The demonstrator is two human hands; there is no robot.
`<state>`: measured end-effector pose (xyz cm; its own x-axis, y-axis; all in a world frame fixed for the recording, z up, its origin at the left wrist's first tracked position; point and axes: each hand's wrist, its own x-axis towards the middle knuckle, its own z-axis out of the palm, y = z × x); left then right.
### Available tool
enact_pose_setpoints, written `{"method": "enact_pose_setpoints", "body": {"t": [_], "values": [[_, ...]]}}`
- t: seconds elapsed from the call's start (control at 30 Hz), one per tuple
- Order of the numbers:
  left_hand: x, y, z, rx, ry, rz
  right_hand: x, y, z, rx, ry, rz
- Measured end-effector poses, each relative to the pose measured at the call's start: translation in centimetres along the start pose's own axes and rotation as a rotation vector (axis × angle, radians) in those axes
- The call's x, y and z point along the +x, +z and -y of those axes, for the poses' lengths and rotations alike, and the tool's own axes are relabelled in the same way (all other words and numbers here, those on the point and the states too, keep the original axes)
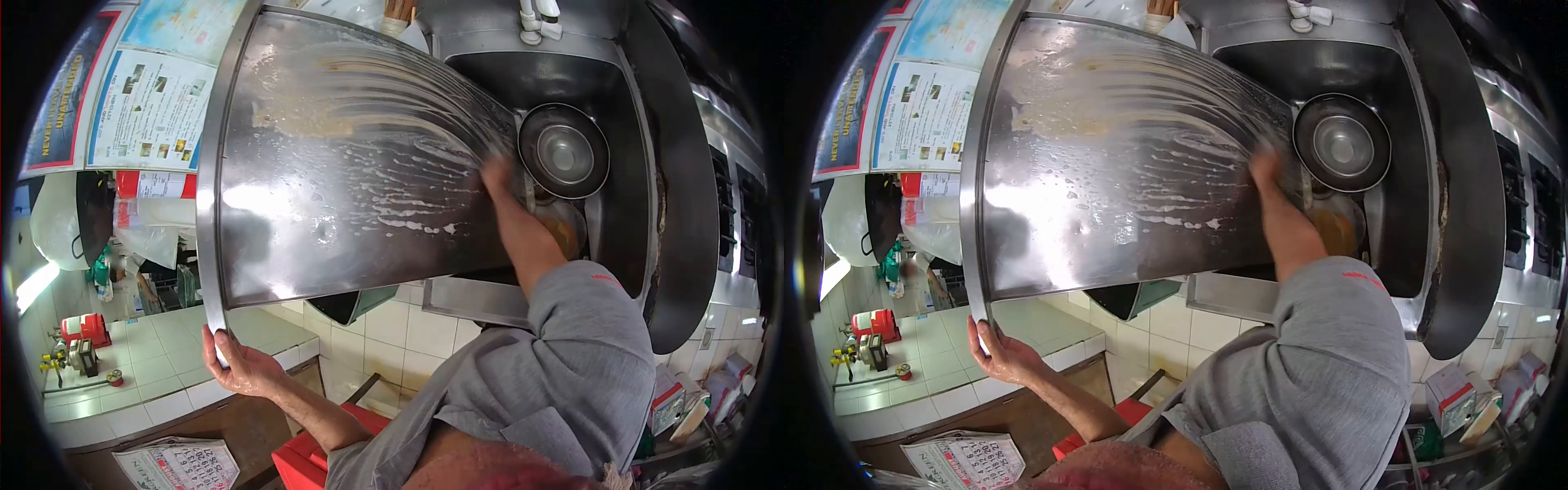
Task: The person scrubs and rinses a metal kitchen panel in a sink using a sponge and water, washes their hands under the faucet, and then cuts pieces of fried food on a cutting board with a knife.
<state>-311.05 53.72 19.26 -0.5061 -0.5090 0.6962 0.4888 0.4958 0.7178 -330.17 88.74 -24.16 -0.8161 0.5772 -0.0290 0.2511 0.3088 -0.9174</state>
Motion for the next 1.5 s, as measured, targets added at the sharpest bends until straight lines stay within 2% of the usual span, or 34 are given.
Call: {"method": "enact_pose_setpoints", "body": {"t": [0.03, 0.1, 0.17, 0.23, 0.27, 0.3, 0.33, 0.37, 0.4, 0.43, 0.47, 0.5, 0.53, 0.57, 0.6, 0.67, 0.7, 0.73, 0.77, 0.8, 0.83, 0.9, 0.97, 1.03, 1.07, 1.1, 1.17, 1.2, 1.23, 1.27, 1.3, 1.33, 1.43, 1.5], "values": [[0.4, 0.0, 0.1, -0.006, 0.001, 0.002, -0.8, 2.8, -13.7, -0.042, -0.012, -0.055], [0.8, 0.0, 0.4, 0.009, -0.011, 0.044, -2.7, 0.7, -10.5, -0.245, 0.449, 0.072], [1.3, 1.7, 0.1, 0.008, -0.019, 0.051, -0.4, 1.1, -2.6, -0.259, 0.471, 0.037], [2.3, 2.6, 0.4, -0.009, -0.004, 0.058, 2.3, 2.1, 9.5, -0.176, 0.03, -0.211], [2.6, 2.8, 0.3, 0.008, -0.018, 0.061, 3.1, 2.7, 15.7, -0.258, -0.178, -0.205], [2.7, 2.7, 0.3, 0.005, -0.026, 0.071, 2.9, 3.8, 21.4, -0.203, -0.229, -0.224], [2.6, 2.7, 0.3, 0.008, -0.015, 0.074, 0.7, 3.6, 26.6, 0.267, -0.242, -0.219], [2.5, 2.7, 0.3, 0.015, -0.006, 0.079, -2.3, 4.5, 30.7, 0.283, -0.383, -0.481], [2.4, 2.6, 0.3, -0.002, -0.02, 0.107, -5.6, 0.9, 33.8, 0.35, -0.41, -0.028], [1.8, 3.0, -0.5, 0.005, -0.031, 0.116, -9.7, 0.1, 34.4, 0.36, -0.543, -0.082], [1.4, 3.6, -1.7, 0.278, 0.105, 0.099, -12.2, -0.4, 34.5, 0.375, -0.675, -0.135], [1.1, 4.1, -2.6, 0.548, 0.247, 0.077, -12.5, -0.6, 32.9, 0.375, -0.668, -0.132], [1.5, 3.7, -2.1, 0.914, 0.602, 0.038, -12.8, -0.3, 29.9, 0.32, -0.711, -0.113], [0.9, 4.6, -2.6, 0.943, 0.777, 0.068, -13.1, 0.0, 26.9, 0.268, -0.753, -0.092], [-0.2, 6.3, -3.1, 0.967, 0.951, 0.094, -12.8, -0.5, 23.7, 0.267, -0.648, -0.1], [-6.2, 11.8, -2.6, 0.317, 0.401, 0.465, -10.8, -1.2, 19.0, 0.251, -0.391, -0.126], [-8.7, 14.0, -2.3, 0.578, 0.65, 0.602, -10.5, -1.2, 17.3, 0.234, -0.218, -0.138], [-10.4, 16.8, -1.2, 0.508, 0.648, 0.831, -10.2, -0.7, 16.4, 0.231, -0.202, -0.137], [-12.4, 19.4, 0.0, 0.511, 0.66, 0.903, -9.2, -0.1, 16.2, 0.462, -0.062, -0.027], [-14.3, 21.9, 2.7, 0.52, 0.57, 0.957, -8.4, -0.1, 16.0, 0.691, 0.077, 0.086], [-16.2, 23.6, 5.6, 0.533, 0.476, 1.014, -8.3, -1.2, 16.1, 0.686, 0.081, 0.086], [-19.6, 25.4, 10.7, 0.651, 0.458, 1.081, -7.7, -4.3, 16.4, 1.409, 0.429, 0.435], [-21.1, 26.2, 11.4, 0.764, 0.443, 1.144, -6.2, -6.6, 14.1, 1.501, 0.554, 0.459], [-22.2, 25.2, 10.8, 0.978, 0.675, 1.285, -5.2, -8.6, 9.4, 1.169, 0.427, 0.489], [-22.8, 24.7, 11.8, 0.954, 0.783, 1.225, -4.2, -8.0, 5.2, 0.987, 0.325, 0.435], [-23.2, 24.2, 12.1, 0.962, 0.772, 1.227, -3.8, -7.7, 1.0, 0.808, 0.221, 0.383], [-22.9, 24.1, 12.1, 1.066, 0.836, 1.272, -2.4, -7.9, -6.2, 0.374, 0.173, 0.201], [-22.2, 23.8, 11.8, 0.996, 0.784, 1.284, -1.1, -9.2, -7.5, 0.315, 0.214, 0.162], [-20.9, 23.9, 10.7, 1.005, 0.778, 1.25, -0.2, -12.4, -4.7, 0.406, 0.316, 0.142], [-19.0, 24.2, 8.6, 1.075, 0.754, 1.252, 3.3, -12.2, -6.6, 0.462, 0.146, 0.07], [-17.6, 24.3, 7.7, 1.143, 0.727, 1.26, 4.8, -15.9, -0.9, 0.616, 0.176, 0.052], [-16.0, 24.5, 8.7, 1.133, 0.806, 1.099, 7.6, -17.8, 2.3, 0.72, 0.045, 0.021], [-11.8, 25.3, 7.4, 1.145, 0.727, 0.965, 16.0, -22.0, 11.0, 0.553, -0.109, -0.2], [-12.0, 24.8, 8.2, 1.184, 0.768, 0.931, 21.6, -22.2, 12.1, 0.463, 0.061, -0.215]]}}
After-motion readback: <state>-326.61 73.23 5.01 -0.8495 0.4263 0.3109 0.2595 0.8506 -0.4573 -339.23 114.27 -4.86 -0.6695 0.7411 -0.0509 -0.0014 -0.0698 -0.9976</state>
